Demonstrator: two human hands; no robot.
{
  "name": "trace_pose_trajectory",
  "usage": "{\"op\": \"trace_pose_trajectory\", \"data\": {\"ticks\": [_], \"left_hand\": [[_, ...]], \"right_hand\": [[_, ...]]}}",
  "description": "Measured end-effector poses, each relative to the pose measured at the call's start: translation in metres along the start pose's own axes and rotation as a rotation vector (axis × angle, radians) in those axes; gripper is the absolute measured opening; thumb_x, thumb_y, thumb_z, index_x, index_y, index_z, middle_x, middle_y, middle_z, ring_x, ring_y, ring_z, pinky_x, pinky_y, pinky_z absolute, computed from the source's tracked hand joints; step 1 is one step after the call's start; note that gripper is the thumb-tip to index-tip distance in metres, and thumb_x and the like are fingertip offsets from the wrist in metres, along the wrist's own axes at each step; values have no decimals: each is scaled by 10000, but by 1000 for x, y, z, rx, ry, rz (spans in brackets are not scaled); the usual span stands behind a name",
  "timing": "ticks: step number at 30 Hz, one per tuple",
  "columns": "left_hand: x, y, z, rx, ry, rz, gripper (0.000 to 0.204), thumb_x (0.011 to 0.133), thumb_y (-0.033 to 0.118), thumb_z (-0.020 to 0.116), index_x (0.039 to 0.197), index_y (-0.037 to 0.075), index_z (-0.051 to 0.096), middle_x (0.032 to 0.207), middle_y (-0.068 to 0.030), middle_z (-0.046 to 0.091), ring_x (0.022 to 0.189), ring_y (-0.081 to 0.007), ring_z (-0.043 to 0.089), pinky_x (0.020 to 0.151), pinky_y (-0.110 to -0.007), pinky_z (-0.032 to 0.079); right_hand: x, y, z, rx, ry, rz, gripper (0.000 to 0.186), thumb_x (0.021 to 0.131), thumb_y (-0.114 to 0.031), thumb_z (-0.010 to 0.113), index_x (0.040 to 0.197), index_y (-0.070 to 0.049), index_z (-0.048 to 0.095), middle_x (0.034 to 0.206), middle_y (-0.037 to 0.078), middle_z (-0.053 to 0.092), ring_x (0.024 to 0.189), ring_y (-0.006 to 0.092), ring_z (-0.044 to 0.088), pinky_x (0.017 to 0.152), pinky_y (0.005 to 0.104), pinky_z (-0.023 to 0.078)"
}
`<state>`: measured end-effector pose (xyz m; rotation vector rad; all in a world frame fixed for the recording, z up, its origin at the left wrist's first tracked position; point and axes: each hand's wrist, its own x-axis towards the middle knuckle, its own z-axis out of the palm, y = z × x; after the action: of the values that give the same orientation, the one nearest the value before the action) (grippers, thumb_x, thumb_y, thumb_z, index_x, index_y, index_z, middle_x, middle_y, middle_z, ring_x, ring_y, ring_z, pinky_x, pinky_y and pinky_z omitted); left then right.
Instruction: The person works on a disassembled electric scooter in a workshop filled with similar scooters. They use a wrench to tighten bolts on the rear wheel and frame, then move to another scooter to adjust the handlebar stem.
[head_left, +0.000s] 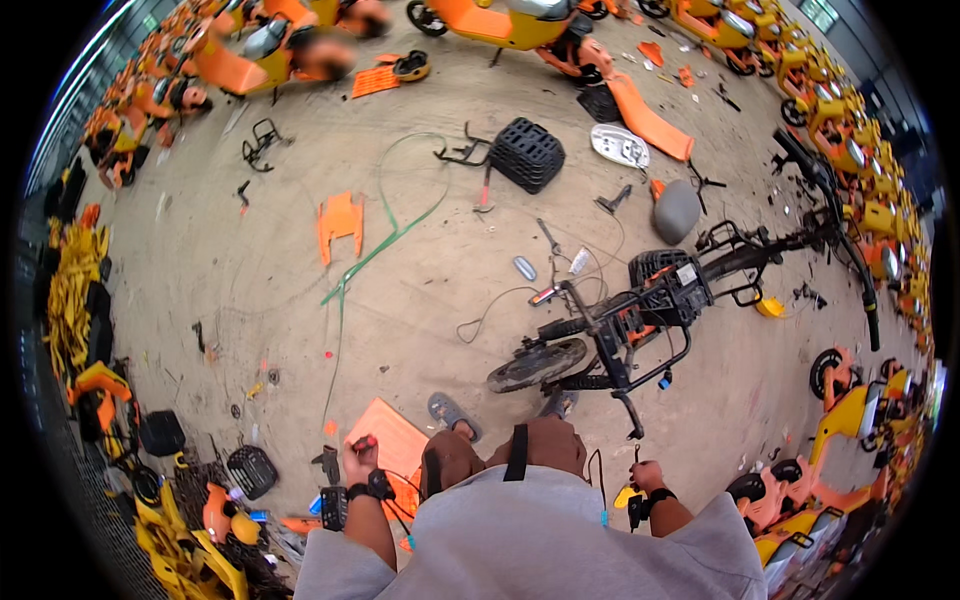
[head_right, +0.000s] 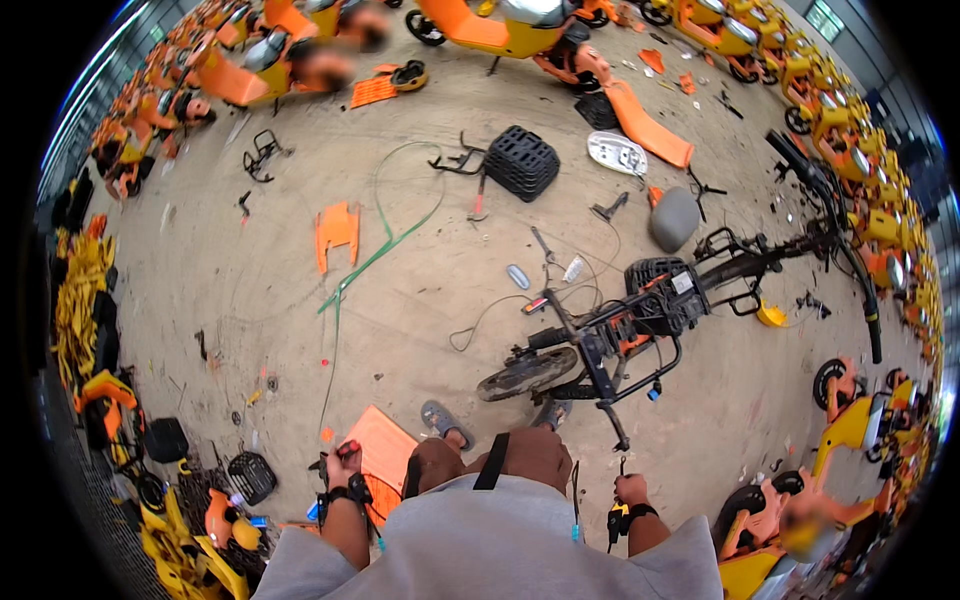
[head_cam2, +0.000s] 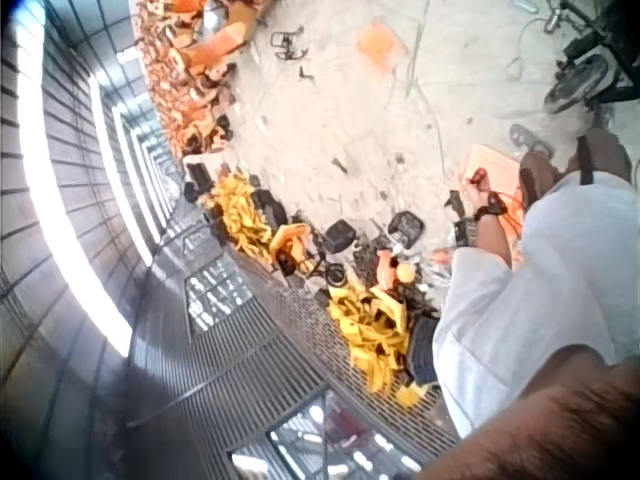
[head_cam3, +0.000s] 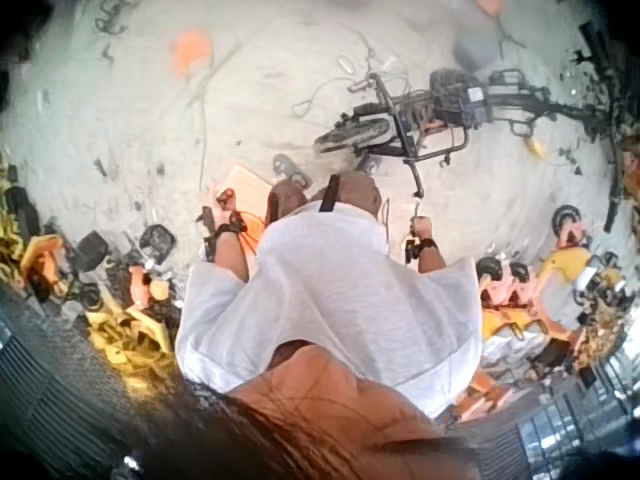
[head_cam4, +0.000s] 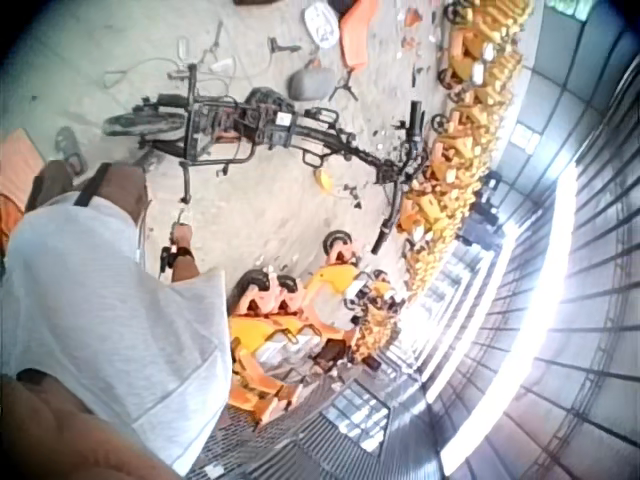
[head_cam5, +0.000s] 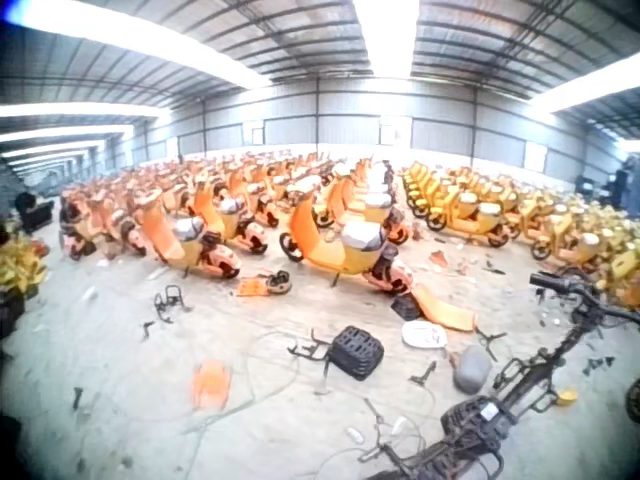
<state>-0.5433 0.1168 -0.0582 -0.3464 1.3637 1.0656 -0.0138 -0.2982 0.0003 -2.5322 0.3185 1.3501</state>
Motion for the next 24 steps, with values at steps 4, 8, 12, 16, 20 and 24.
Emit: {"op": "trace_pose_trajectory", "data": {"ticks": [4,8,12,16,20,24], "left_hand": [[3,25,55,-303,-179,-35,301,938,278,433,921,-14,505,916,-152,601,929,-304,592,872,-443,492],[-14,75,78,-77,-321,11,285,921,282,491,967,2,492,976,-159,589,970,-298,582,892,-439,486],[-17,104,82,35,-300,109,281,895,233,552,1027,21,422,980,-175,591,942,-292,599,862,-416,509],[-33,125,105,616,-285,431,211,875,95,563,1025,26,431,882,-141,605,774,-214,633,728,-307,542],[-8,135,127,961,-557,785,198,848,39,584,987,16,445,790,-79,577,724,-116,582,618,-245,472],[-12,154,178,1116,-596,745,207,835,63,598,994,32,470,783,-84,588,699,-155,599,586,-293,459]], "right_hand": [[-51,-44,49,-128,-132,-18,225,776,-134,542,804,72,627,648,158,614,471,246,588,448,339,482],[-107,-130,103,-257,-252,-176,216,794,-120,539,857,71,620,686,159,611,468,243,574,423,343,464],[-101,-171,121,-181,-291,-236,211,811,-107,526,900,63,612,697,161,612,479,240,577,411,344,453],[-102,-197,136,-242,-292,-277,220,824,-112,513,913,61,615,713,167,623,498,242,593,440,344,469],[-107,-250,155,-315,-251,-448,232,811,-127,527,905,59,631,713,142,635,536,214,595,495,326,476],[-60,-262,192,-227,-272,-463,271,781,-139,552,932,66,643,742,126,647,636,201,602,568,319,473]]}}
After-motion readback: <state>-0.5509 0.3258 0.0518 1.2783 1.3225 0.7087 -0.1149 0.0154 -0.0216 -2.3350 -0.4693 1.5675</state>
